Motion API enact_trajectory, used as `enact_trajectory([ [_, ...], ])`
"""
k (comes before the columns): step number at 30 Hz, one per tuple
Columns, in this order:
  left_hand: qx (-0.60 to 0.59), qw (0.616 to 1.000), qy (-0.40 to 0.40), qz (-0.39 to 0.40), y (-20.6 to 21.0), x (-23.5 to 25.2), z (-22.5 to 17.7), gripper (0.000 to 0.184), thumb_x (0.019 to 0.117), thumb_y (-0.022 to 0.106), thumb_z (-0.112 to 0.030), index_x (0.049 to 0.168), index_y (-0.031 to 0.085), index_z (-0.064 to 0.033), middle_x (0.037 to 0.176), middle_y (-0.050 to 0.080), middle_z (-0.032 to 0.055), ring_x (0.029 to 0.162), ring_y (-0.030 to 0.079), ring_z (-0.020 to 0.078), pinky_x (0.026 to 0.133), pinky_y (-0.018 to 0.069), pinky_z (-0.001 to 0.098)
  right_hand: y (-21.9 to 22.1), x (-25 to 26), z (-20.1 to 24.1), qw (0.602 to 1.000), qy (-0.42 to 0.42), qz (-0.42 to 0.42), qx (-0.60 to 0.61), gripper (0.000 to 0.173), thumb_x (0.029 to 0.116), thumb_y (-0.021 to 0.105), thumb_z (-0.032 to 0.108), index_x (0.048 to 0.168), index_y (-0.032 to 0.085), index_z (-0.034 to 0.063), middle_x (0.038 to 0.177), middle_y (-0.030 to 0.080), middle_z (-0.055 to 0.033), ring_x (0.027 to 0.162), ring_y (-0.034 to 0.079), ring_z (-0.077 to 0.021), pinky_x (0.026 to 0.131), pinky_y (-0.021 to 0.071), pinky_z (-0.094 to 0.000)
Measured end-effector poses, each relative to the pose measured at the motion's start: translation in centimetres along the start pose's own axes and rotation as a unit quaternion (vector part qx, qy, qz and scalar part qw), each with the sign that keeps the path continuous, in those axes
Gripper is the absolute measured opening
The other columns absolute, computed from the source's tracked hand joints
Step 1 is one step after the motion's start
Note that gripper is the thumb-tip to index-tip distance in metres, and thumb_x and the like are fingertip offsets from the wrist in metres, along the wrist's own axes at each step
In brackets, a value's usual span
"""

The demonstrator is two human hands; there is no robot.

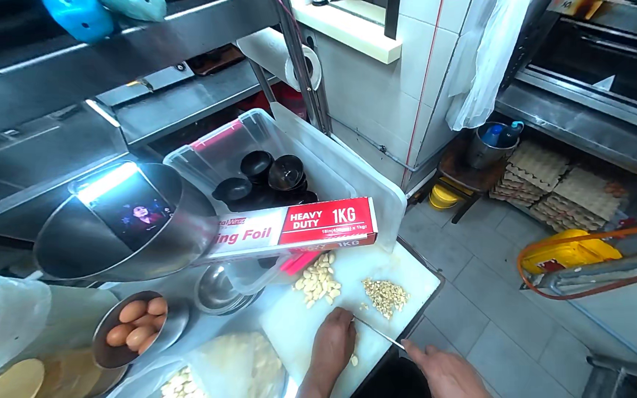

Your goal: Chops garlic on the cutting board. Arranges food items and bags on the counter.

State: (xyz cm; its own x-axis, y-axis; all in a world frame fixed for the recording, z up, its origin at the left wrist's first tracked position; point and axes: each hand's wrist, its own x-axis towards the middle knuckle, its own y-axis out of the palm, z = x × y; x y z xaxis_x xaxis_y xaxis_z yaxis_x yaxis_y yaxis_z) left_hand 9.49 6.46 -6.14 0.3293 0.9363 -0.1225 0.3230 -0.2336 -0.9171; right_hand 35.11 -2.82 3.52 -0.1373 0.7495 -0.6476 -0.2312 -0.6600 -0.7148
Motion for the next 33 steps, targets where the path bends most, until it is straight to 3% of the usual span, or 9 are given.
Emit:
enact_trajectory([
  [6, -0.039, 0.984, -0.063, 0.162, -3.1, 0.8, -0.4, 0.021, 0.0888, 0.062, -0.028, 0.101, 0.076, -0.0184, 0.112, 0.068, 0.0011, 0.106, 0.066, 0.0157, 0.091, 0.0591, 0.0384, 0.6, 1.7, -1.0, 0.998, -0.020, 0.015, 0.063, 0.053, 0.1061, 0.050, 0.029, 0.157, 0.040, 0.0407, 0.112, 0.072, -0.0153, 0.098, 0.072, -0.0376, 0.081, 0.0586, -0.0598],
  [7, -0.041, 0.986, -0.074, 0.147, -3.4, 0.8, 0.0, 0.021, 0.0890, 0.062, -0.029, 0.100, 0.077, -0.0189, 0.112, 0.068, 0.0006, 0.106, 0.067, 0.0155, 0.090, 0.0595, 0.0392, 0.7, 1.8, -1.2, 0.997, -0.021, 0.014, 0.076, 0.054, 0.1060, 0.050, 0.030, 0.158, 0.039, 0.0388, 0.113, 0.073, -0.0150, 0.100, 0.072, -0.0374, 0.084, 0.0583, -0.0600],
  [11, 0.035, 0.997, -0.059, -0.027, -3.2, 1.4, 2.9, 0.029, 0.0975, 0.057, -0.020, 0.121, 0.074, -0.0216, 0.121, 0.068, 0.0044, 0.111, 0.068, 0.0200, 0.092, 0.0600, 0.0402, 1.1, 1.9, -2.0, 0.995, -0.016, 0.010, 0.093, 0.053, 0.1062, 0.050, 0.029, 0.158, 0.039, 0.0364, 0.113, 0.074, -0.0135, 0.101, 0.073, -0.0359, 0.085, 0.0585, -0.0594],
  [13, 0.059, 0.996, -0.043, -0.049, -2.7, 2.0, 4.1, 0.027, 0.1003, 0.055, -0.021, 0.119, 0.074, -0.0220, 0.118, 0.067, 0.0053, 0.107, 0.068, 0.0207, 0.088, 0.0608, 0.0386, 1.4, 1.7, -2.1, 0.995, -0.014, 0.012, 0.094, 0.052, 0.1063, 0.050, 0.030, 0.157, 0.040, 0.0355, 0.113, 0.074, -0.0139, 0.100, 0.073, -0.0365, 0.084, 0.0585, -0.0597],
  [15, 0.058, 0.997, -0.039, -0.040, -2.2, 2.3, 4.5, 0.024, 0.1016, 0.055, -0.026, 0.114, 0.074, -0.0211, 0.116, 0.066, 0.0048, 0.107, 0.067, 0.0198, 0.087, 0.0608, 0.0367, 1.6, 1.7, -2.0, 0.996, -0.016, 0.010, 0.089, 0.051, 0.1062, 0.050, 0.030, 0.157, 0.041, 0.0348, 0.111, 0.074, -0.0137, 0.099, 0.073, -0.0362, 0.084, 0.0588, -0.0593],
  [19, -0.016, 0.999, -0.037, 0.028, -1.9, 1.7, 2.4, 0.023, 0.1001, 0.060, -0.029, 0.112, 0.076, -0.0172, 0.117, 0.072, 0.0014, 0.112, 0.068, 0.0156, 0.099, 0.0568, 0.0359, 1.2, 1.3, -1.5, 0.997, -0.014, 0.006, 0.080, 0.052, 0.1067, 0.049, 0.029, 0.158, 0.040, 0.0331, 0.111, 0.074, -0.0138, 0.099, 0.073, -0.0358, 0.084, 0.0592, -0.0583],
  [24, -0.050, 0.996, -0.061, 0.040, -0.8, 0.8, -0.4, 0.022, 0.0971, 0.063, -0.030, 0.105, 0.077, -0.0159, 0.103, 0.075, 0.0000, 0.099, 0.071, 0.0135, 0.091, 0.0596, 0.0359, -0.2, -0.6, -0.2, 0.999, -0.013, -0.019, 0.044, 0.054, 0.1064, 0.048, 0.027, 0.159, 0.039, 0.0356, 0.107, 0.072, -0.0168, 0.091, 0.073, -0.0383, 0.075, 0.0595, -0.0590],
  [29, -0.036, 0.997, -0.051, 0.042, -0.5, 1.0, -0.5, 0.021, 0.0969, 0.060, -0.030, 0.103, 0.077, -0.0178, 0.102, 0.073, -0.0013, 0.099, 0.070, 0.0124, 0.090, 0.0596, 0.0340, 0.5, 0.3, 0.3, 1.000, -0.010, -0.005, 0.028, 0.053, 0.1060, 0.047, 0.025, 0.158, 0.039, 0.0358, 0.106, 0.071, -0.0173, 0.089, 0.072, -0.0390, 0.074, 0.0594, -0.0589],
  [33, -0.035, 0.984, -0.059, 0.164, -2.6, 1.1, -1.3, 0.023, 0.0908, 0.061, -0.025, 0.107, 0.075, -0.0165, 0.110, 0.070, 0.0028, 0.107, 0.067, 0.0180, 0.094, 0.0580, 0.0387, 1.0, 2.0, -0.9, 0.997, -0.030, 0.008, 0.067, 0.052, 0.1061, 0.049, 0.028, 0.157, 0.041, 0.0350, 0.111, 0.073, -0.0154, 0.098, 0.072, -0.0374, 0.082, 0.0589, -0.0593],
])
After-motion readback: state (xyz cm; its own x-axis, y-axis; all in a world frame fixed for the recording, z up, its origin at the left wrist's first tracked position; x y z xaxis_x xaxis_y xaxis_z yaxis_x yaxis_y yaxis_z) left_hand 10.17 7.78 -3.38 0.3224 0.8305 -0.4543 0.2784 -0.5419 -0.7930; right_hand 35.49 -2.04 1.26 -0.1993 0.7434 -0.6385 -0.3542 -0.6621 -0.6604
